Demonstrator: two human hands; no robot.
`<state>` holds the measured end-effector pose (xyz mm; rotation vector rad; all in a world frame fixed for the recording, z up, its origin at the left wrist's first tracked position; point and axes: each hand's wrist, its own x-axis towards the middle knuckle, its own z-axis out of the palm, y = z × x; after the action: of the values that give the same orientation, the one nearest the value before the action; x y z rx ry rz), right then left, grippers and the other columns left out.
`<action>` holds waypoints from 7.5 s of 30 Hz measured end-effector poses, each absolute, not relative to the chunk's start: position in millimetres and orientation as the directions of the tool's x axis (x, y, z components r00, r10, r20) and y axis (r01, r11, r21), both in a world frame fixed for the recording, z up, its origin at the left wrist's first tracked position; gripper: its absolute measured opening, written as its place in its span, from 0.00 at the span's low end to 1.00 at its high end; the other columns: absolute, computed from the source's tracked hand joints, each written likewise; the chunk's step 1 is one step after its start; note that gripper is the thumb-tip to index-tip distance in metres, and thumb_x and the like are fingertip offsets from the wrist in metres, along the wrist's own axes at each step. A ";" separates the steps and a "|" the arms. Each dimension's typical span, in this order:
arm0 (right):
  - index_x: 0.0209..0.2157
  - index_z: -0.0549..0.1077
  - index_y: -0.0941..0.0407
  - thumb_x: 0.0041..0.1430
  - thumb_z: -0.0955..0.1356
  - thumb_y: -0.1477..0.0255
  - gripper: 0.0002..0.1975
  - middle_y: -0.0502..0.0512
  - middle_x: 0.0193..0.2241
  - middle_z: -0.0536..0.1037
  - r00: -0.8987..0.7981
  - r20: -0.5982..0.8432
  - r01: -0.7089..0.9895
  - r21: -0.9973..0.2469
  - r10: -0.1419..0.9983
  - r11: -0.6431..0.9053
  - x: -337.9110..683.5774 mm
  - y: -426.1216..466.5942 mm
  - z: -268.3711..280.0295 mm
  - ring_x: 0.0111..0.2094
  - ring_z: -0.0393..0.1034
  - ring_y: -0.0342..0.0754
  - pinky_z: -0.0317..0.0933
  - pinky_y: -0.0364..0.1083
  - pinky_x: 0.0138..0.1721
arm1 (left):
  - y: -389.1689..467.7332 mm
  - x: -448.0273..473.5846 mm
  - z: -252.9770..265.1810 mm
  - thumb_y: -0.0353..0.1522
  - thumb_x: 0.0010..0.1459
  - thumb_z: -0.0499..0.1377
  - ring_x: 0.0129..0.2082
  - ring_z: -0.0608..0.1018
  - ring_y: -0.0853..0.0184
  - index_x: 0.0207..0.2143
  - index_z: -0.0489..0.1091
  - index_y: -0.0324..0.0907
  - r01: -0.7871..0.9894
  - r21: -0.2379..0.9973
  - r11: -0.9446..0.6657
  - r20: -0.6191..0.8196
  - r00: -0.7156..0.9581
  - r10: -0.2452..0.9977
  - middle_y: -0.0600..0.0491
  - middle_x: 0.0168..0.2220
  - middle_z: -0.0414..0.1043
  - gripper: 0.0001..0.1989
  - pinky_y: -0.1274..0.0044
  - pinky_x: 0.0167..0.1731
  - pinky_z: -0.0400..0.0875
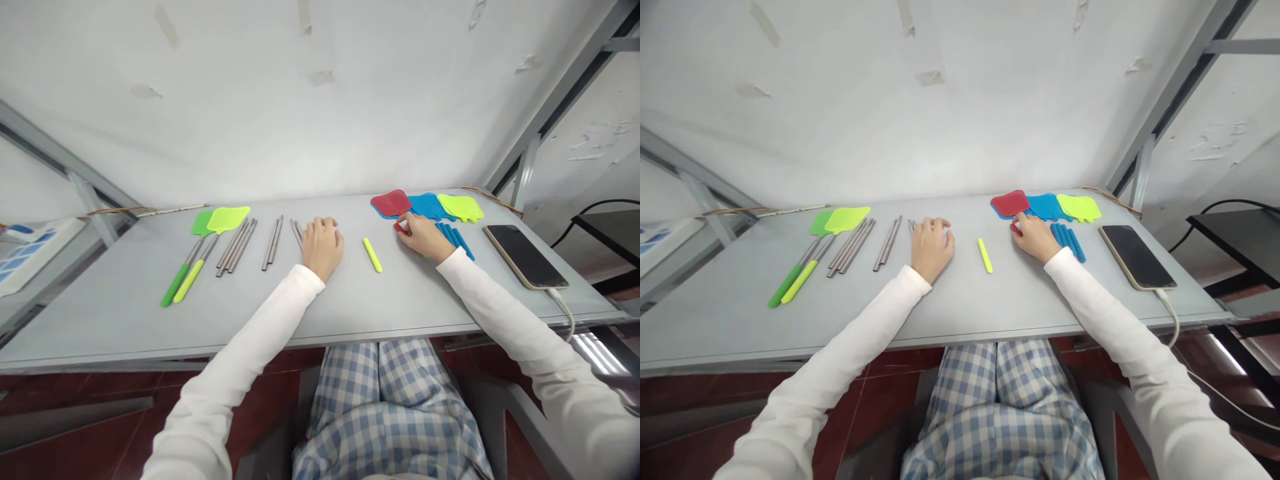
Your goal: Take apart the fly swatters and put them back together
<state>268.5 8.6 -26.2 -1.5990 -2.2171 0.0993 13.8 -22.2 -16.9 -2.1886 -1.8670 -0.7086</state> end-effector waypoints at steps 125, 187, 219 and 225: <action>0.36 0.72 0.55 0.64 0.59 0.60 0.16 0.58 0.30 0.76 0.210 0.690 0.750 -0.568 0.693 0.339 254.0 21.1 -1.2 0.35 0.68 0.52 0.60 0.53 0.43 | -23.1 -6.4 -17.5 0.43 0.60 0.53 0.29 0.71 0.69 0.43 0.73 0.45 0.644 0.644 -0.413 0.357 0.225 0.907 0.55 0.31 0.73 0.16 0.78 0.34 0.62; 0.30 0.76 0.54 0.55 0.67 0.82 0.09 0.49 0.37 0.81 -0.135 -0.088 -0.574 -0.805 0.987 -0.150 218.9 5.6 -20.1 0.44 0.75 0.41 0.66 0.40 0.54 | -20.4 -10.9 -14.9 0.41 0.62 0.50 0.38 0.78 0.66 0.45 0.74 0.48 0.865 0.351 -0.359 0.375 0.221 0.900 0.54 0.39 0.78 0.16 0.78 0.35 0.65; 0.35 0.76 0.53 0.47 0.75 0.69 0.12 0.53 0.43 0.79 -0.250 0.092 -0.390 -0.921 0.964 -0.013 216.8 -7.0 -11.1 0.49 0.72 0.51 0.62 0.54 0.59 | -13.4 -15.1 -21.2 0.43 0.63 0.51 0.34 0.78 0.67 0.45 0.76 0.46 0.789 0.362 -0.497 0.546 0.253 0.799 0.51 0.40 0.79 0.18 0.77 0.34 0.67; 0.39 0.75 0.51 0.47 0.74 0.58 0.18 0.51 0.45 0.79 -0.018 0.208 -0.311 -0.931 0.978 0.193 241.1 6.1 2.6 0.49 0.72 0.51 0.66 0.51 0.53 | -14.8 -26.0 -14.7 0.43 0.63 0.50 0.34 0.78 0.68 0.42 0.77 0.44 0.827 0.292 -0.479 0.544 0.269 0.795 0.51 0.38 0.79 0.19 0.78 0.33 0.66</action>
<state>241.1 6.1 2.6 -0.8081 -1.1024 1.2262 -26.0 -14.8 -14.7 -2.4621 -1.5761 -1.0070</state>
